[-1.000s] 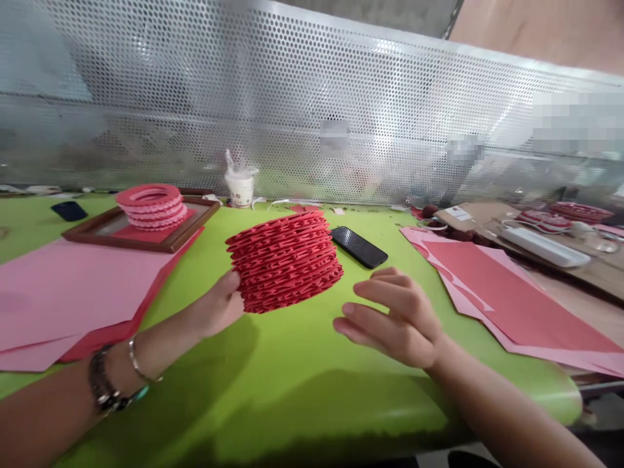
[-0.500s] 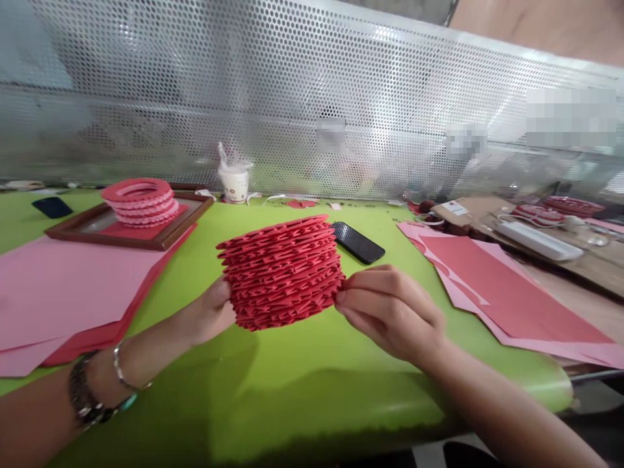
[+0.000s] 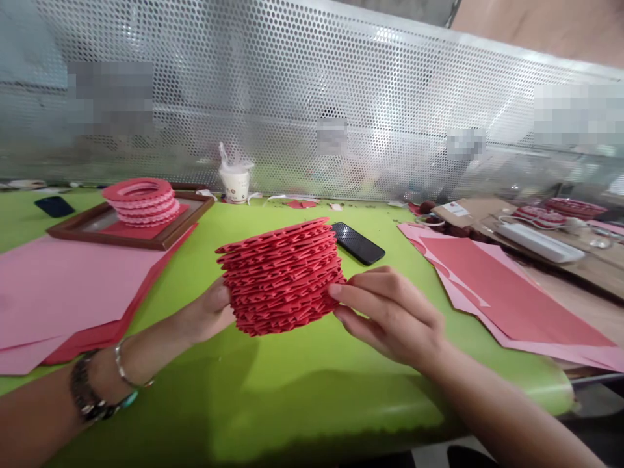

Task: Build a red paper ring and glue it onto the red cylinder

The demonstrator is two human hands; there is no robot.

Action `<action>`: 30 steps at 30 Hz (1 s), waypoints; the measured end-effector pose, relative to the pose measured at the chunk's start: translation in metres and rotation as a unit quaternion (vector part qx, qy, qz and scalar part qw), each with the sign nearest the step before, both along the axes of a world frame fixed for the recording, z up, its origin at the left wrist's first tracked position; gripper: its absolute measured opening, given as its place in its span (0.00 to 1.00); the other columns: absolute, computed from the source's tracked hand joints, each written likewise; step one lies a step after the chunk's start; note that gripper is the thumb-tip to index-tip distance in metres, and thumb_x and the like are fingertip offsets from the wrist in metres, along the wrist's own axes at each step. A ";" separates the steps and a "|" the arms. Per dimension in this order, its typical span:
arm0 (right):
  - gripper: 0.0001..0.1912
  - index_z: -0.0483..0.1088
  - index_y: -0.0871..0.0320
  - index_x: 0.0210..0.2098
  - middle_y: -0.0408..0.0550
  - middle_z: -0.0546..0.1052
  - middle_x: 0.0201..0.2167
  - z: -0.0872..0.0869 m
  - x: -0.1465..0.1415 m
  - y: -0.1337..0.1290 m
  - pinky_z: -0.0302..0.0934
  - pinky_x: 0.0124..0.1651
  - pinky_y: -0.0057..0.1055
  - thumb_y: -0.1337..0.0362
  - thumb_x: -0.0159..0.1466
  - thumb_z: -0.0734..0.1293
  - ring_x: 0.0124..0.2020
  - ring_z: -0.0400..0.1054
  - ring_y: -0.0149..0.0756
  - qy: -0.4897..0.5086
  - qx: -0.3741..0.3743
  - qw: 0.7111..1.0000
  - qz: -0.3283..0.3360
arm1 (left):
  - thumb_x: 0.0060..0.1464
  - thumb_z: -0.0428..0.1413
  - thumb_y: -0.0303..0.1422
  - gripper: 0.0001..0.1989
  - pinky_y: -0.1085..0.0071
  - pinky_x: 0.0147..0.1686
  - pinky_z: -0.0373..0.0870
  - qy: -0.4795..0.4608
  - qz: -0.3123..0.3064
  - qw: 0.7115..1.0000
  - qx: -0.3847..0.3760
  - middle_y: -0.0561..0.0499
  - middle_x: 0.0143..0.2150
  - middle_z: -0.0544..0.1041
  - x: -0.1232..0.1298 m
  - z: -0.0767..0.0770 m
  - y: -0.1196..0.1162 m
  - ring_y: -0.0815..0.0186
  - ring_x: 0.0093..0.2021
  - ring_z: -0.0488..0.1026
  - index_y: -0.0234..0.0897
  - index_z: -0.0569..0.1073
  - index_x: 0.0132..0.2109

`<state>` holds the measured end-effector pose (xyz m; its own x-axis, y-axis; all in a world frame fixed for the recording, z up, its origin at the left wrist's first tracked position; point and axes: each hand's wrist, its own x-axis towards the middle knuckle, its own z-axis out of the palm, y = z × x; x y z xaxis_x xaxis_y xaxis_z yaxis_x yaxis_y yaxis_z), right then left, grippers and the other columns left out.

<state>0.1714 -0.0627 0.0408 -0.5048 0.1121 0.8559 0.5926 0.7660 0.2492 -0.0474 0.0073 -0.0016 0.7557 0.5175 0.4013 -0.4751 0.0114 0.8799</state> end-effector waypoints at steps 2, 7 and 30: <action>0.09 0.69 0.64 0.41 0.48 0.72 0.32 0.000 -0.001 -0.001 0.67 0.31 0.28 0.72 0.60 0.64 0.30 0.67 0.28 -0.007 0.004 1.000 -0.009 | 0.51 0.55 0.48 0.18 0.54 0.59 0.56 -0.006 -0.007 1.000 0.005 0.54 0.45 0.78 -0.001 -0.001 0.001 0.56 0.61 0.57 0.41 0.78 0.40; 0.08 0.69 0.63 0.41 0.48 0.71 0.32 -0.001 0.001 0.001 0.67 0.31 0.28 0.72 0.61 0.64 0.30 0.67 0.28 -0.008 0.004 1.000 -0.007 | 0.52 0.53 0.50 0.22 0.53 0.58 0.57 0.007 -0.010 0.999 0.029 0.52 0.47 0.77 -0.001 -0.002 0.004 0.55 0.61 0.57 0.39 0.76 0.44; 0.20 0.63 0.63 0.52 0.46 0.70 0.32 -0.002 0.001 0.007 0.65 0.32 0.29 0.72 0.60 0.63 0.30 0.64 0.30 -0.025 -0.031 0.999 0.002 | 0.54 0.55 0.40 0.14 0.59 0.59 0.57 -0.054 -0.030 0.997 -0.040 0.54 0.40 0.80 -0.003 -0.012 0.007 0.62 0.56 0.66 0.39 0.75 0.44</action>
